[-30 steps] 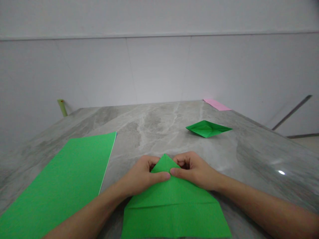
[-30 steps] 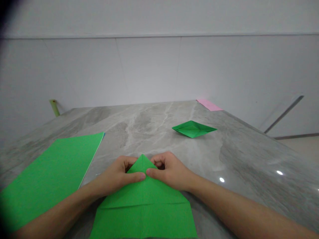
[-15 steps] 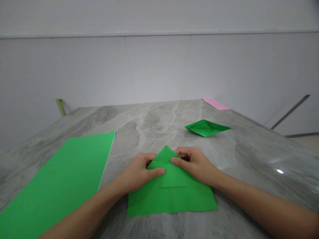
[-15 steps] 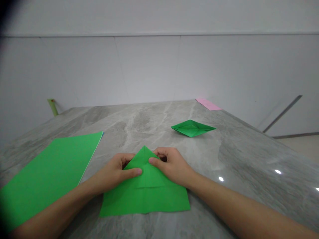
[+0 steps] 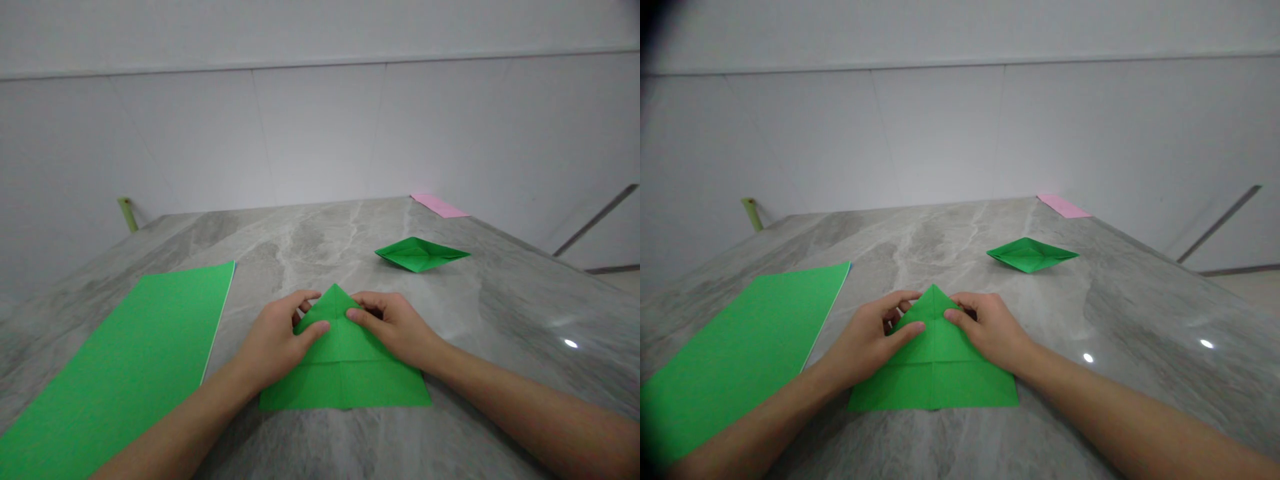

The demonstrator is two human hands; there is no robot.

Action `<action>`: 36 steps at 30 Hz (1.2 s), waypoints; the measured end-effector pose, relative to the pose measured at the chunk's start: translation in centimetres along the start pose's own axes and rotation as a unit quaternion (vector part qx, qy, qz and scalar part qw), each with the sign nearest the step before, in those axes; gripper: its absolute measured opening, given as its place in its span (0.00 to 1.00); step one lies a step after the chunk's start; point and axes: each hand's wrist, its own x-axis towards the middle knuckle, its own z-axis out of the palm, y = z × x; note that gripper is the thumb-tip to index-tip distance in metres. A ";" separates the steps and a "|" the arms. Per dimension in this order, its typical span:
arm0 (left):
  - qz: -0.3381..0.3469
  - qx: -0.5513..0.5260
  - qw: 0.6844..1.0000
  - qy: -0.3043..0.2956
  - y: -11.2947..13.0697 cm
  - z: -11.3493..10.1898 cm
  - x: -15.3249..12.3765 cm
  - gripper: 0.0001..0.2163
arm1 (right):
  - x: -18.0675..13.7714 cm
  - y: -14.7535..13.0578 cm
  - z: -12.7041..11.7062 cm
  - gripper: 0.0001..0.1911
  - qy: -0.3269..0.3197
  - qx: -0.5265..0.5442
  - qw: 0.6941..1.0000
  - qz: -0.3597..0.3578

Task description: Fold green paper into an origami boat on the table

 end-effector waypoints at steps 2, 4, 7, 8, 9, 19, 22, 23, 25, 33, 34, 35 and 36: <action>0.002 -0.005 1.000 -0.016 0.2 0.1 0.1 0.11 | 0.0 0.0 0.0 0.12 -0.003 -0.001 1.000 0.000; 0.003 0.004 1.000 -0.022 0.2 0.2 0.2 0.08 | -0.1 0.1 0.0 0.12 -0.006 -0.005 1.000 -0.001; 0.007 0.013 1.000 -0.020 0.0 0.4 0.1 0.08 | -0.2 0.2 0.1 0.12 -0.006 -0.022 1.000 -0.010; 0.012 0.004 1.000 -0.021 0.0 0.4 0.1 0.07 | -0.2 0.2 0.1 0.12 -0.006 -0.027 0.999 -0.015; 0.017 -0.011 0.999 -0.025 0.0 0.4 0.0 0.07 | -0.2 0.1 0.1 0.13 -0.005 -0.033 0.999 -0.021; 0.071 -0.089 0.993 -0.032 0.1 -0.2 0.1 0.09 | -1.1 -0.6 -0.5 0.15 0.024 -0.126 0.987 -0.098; 0.085 0.048 0.995 0.005 -0.2 0.0 -0.2 0.21 | -1.3 -0.5 -0.7 0.28 0.025 -0.218 0.968 -0.121; 0.099 0.098 0.990 0.004 -0.3 0.0 -0.4 0.27 | -1.4 -0.5 -0.7 0.36 0.017 -0.247 0.960 -0.134; 0.130 0.158 0.978 -0.041 -0.1 -0.2 -0.9 0.35 | -1.5 -0.5 -0.7 0.40 -0.026 -0.282 0.945 -0.162; 0.152 0.221 0.949 -0.168 0.4 -1.8 -1.7 0.41 | -1.9 -0.7 -0.8 0.17 -0.103 -0.313 0.926 -0.183; 0.161 0.228 0.945 -0.169 0.3 -1.8 -1.6 0.39 | -2.0 -0.7 -0.9 0.17 -0.099 -0.315 0.926 -0.181; 0.171 0.234 0.943 -0.166 0.2 -1.8 -1.6 0.36 | -2.0 -0.6 -1.0 0.17 -0.095 -0.318 0.926 -0.180; 0.181 0.236 0.941 -0.160 0.1 -1.7 -1.5 0.32 | -2.0 -0.5 -1.0 0.17 -0.092 -0.320 0.925 -0.181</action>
